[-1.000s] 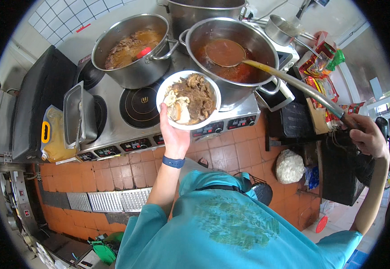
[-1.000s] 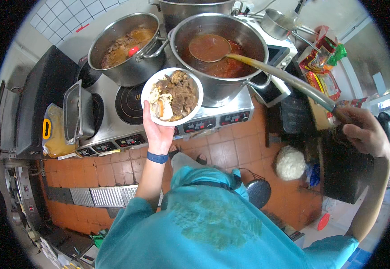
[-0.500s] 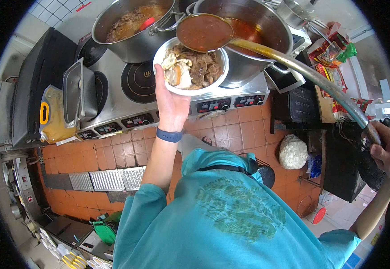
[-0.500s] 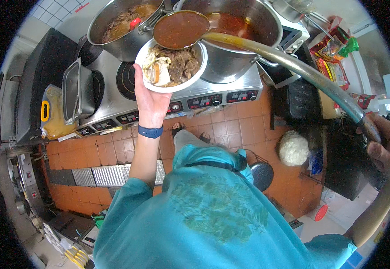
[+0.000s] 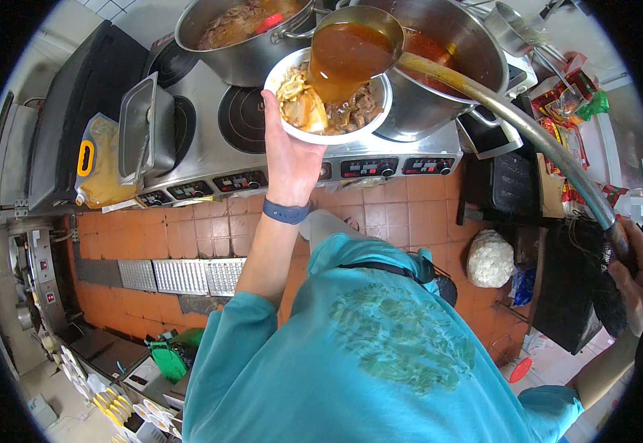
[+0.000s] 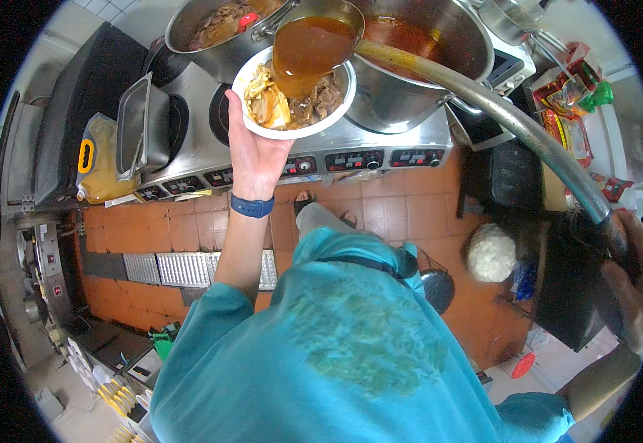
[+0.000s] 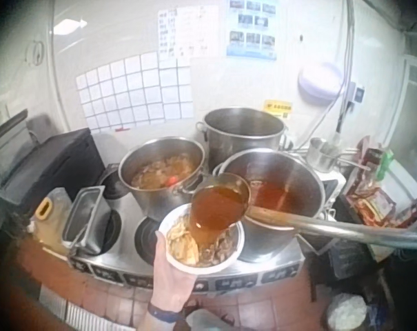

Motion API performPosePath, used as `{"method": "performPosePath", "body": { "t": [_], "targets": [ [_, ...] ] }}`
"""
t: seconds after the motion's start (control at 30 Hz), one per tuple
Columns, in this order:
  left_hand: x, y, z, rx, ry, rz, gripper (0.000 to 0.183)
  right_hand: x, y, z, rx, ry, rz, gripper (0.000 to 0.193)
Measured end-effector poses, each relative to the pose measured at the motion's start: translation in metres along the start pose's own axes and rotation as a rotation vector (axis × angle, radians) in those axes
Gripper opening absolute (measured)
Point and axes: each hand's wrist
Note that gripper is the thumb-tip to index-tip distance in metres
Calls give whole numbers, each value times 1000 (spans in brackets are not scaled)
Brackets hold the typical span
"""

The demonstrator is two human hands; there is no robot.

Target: The person assembles two takeout bowls in a commercial kitchen. They add fried tofu, braised meat, and other toppings using tongs, then ladle broth over the contents. The bowls are garnished with chopped greens, covered with yellow lids, and a pink order ticket is attached to each.

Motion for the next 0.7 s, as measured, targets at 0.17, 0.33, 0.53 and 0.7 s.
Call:
{"method": "performPosePath", "body": {
  "t": [0.17, 0.33, 0.53, 0.7],
  "targets": [
    [0, 3, 0, 4, 0, -41, 67, 0, 0, 10, -117, -88, 1, 60],
    [-1, 6, -1, -4, -5, -22, 67, 9, 5, -17, -170, -154, 59, 49],
    [-3, 9, -7, -2, -37, 12, 65, 33, 7, -48, -274, -376, 306, 36],
    [-6, 8, -10, 9, -65, 49, 63, 37, 6, -24, -17, -250, 173, 44]
  ]
}}
Point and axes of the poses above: each hand's wrist, its own y-axis towards the middle knuckle, its own x-axis out of the palm, z = x × y, and after that the axes turned 11 degrees about z, right-handed
